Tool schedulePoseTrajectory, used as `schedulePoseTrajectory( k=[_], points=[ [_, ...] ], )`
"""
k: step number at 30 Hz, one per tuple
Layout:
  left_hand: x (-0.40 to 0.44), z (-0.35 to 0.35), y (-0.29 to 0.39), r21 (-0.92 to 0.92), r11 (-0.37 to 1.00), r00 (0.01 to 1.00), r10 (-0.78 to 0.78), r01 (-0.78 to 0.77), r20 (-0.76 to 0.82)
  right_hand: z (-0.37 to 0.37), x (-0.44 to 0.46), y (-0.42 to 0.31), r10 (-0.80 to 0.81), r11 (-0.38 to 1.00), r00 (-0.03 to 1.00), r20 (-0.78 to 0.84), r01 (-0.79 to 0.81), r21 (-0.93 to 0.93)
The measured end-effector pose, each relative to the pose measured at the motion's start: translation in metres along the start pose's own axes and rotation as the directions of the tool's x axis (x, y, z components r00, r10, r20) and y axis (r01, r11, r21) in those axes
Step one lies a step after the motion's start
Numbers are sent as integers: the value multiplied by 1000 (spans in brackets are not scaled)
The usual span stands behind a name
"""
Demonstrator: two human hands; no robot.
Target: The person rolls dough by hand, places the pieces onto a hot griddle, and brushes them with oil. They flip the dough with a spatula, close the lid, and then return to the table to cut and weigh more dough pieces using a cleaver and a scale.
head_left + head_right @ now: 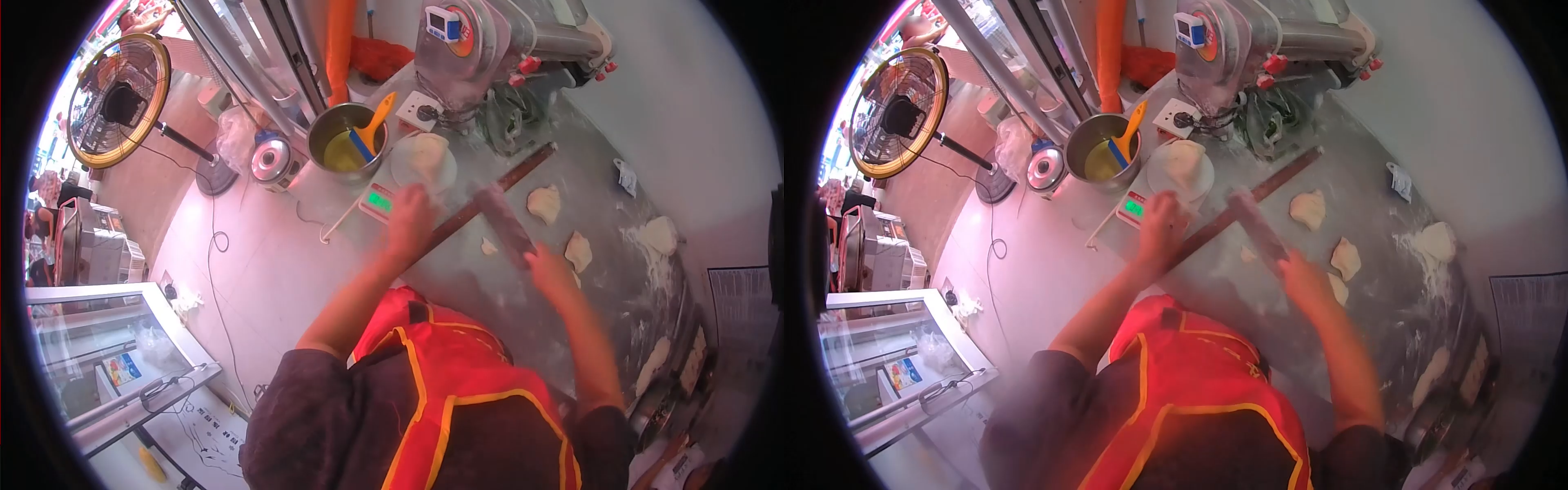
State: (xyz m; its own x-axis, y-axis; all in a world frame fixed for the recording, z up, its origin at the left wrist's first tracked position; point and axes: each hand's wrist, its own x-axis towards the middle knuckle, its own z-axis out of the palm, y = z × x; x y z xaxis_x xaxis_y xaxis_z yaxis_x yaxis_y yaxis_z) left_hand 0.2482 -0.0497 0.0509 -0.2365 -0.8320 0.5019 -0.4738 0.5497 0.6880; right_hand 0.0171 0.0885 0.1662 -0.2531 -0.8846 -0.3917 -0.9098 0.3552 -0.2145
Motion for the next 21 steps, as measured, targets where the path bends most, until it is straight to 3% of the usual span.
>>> schedulePoseTrajectory(
  k=[2,4,6,9,12,15,17,18,21],
  points=[
    [-25,23,17,-253,967,955,66,10,290,9,-26,31,45,995,995,-94,-37,89],
    [-40,51,42,-279,960,919,98,13,382,20,-46,48,143,969,977,-157,-106,221],
    [-46,66,63,-246,968,814,105,47,571,28,-63,57,223,937,963,-154,-169,304],
    [-69,107,49,-217,936,826,349,-279,444,38,-83,70,285,894,955,-85,-233,382],
    [-71,107,57,-138,965,849,261,-223,459,57,-97,85,329,822,943,-46,-263,505],
    [-50,89,49,-215,958,864,267,-190,427,64,-107,90,364,782,930,-48,-278,558],
    [-29,66,44,-119,993,937,62,-22,343,70,-110,97,314,828,941,-129,-205,522],
    [-22,55,41,-79,995,956,-41,67,291,63,-111,90,339,807,937,-82,-245,538],
    [-12,33,28,-41,987,969,-142,153,200,48,-114,75,373,768,928,-1,-308,562]
  ],
)
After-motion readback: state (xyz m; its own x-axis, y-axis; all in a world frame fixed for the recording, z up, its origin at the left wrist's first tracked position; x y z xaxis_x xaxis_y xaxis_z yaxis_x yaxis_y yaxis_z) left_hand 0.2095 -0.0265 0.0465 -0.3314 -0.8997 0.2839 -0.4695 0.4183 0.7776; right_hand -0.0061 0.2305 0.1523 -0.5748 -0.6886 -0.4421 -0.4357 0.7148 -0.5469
